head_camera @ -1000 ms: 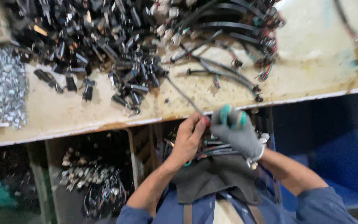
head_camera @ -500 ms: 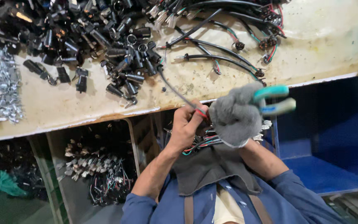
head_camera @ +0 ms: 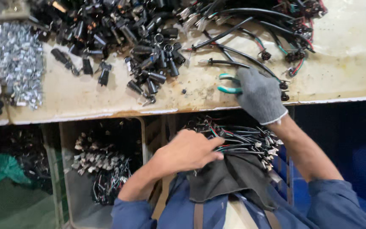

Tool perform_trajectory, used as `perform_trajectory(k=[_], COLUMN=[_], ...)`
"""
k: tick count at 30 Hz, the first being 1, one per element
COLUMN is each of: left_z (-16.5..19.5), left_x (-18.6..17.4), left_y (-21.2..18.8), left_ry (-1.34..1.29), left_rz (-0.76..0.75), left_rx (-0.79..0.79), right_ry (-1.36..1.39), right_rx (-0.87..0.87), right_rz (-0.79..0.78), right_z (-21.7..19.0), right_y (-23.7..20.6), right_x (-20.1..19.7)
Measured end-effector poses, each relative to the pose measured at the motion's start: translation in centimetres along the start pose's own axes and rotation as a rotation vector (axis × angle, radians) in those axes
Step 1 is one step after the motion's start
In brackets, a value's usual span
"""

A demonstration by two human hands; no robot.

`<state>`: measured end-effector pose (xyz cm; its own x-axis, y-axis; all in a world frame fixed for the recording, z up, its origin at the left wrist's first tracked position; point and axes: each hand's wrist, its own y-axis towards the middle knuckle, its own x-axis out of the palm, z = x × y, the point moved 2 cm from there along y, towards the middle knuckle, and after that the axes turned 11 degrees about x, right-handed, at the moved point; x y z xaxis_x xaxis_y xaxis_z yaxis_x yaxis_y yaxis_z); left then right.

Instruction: The person repeatedly picks black plastic connectors and short multi-colored wires from a workbench, inserts the wire ends into the connectors, and places the assembled units into a growing pile. The person uses a pair of pliers to assist with insertion and occasionally shifts the pile of finished units.

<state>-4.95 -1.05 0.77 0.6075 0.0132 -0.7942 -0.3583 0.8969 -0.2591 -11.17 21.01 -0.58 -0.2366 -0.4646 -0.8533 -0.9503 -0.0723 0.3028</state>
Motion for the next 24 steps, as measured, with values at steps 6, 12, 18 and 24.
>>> perform_trajectory(k=[6, 12, 18, 24], left_z=[-9.4, -14.9, -14.3, -13.2], left_x=[-5.8, -5.6, -4.9, -6.2], left_y=[0.0, -0.3, 0.4, -0.2], left_ry=[0.643, 0.308, 0.558, -0.091], left_rz=[0.730, 0.839, 0.615, 1.057], left_rx=[-0.220, -0.068, -0.083, 0.147], right_ry=[-0.017, -0.066, -0.197, 0.513], right_rx=[0.017, 0.146, 0.184, 0.217], right_rz=[0.080, -0.007, -0.137, -0.052], right_z=[0.3, -0.4, -0.7, 1.9], right_y=[-3.7, -2.8, -3.0, -2.4], right_x=[0.6, 0.9, 2.7, 0.6])
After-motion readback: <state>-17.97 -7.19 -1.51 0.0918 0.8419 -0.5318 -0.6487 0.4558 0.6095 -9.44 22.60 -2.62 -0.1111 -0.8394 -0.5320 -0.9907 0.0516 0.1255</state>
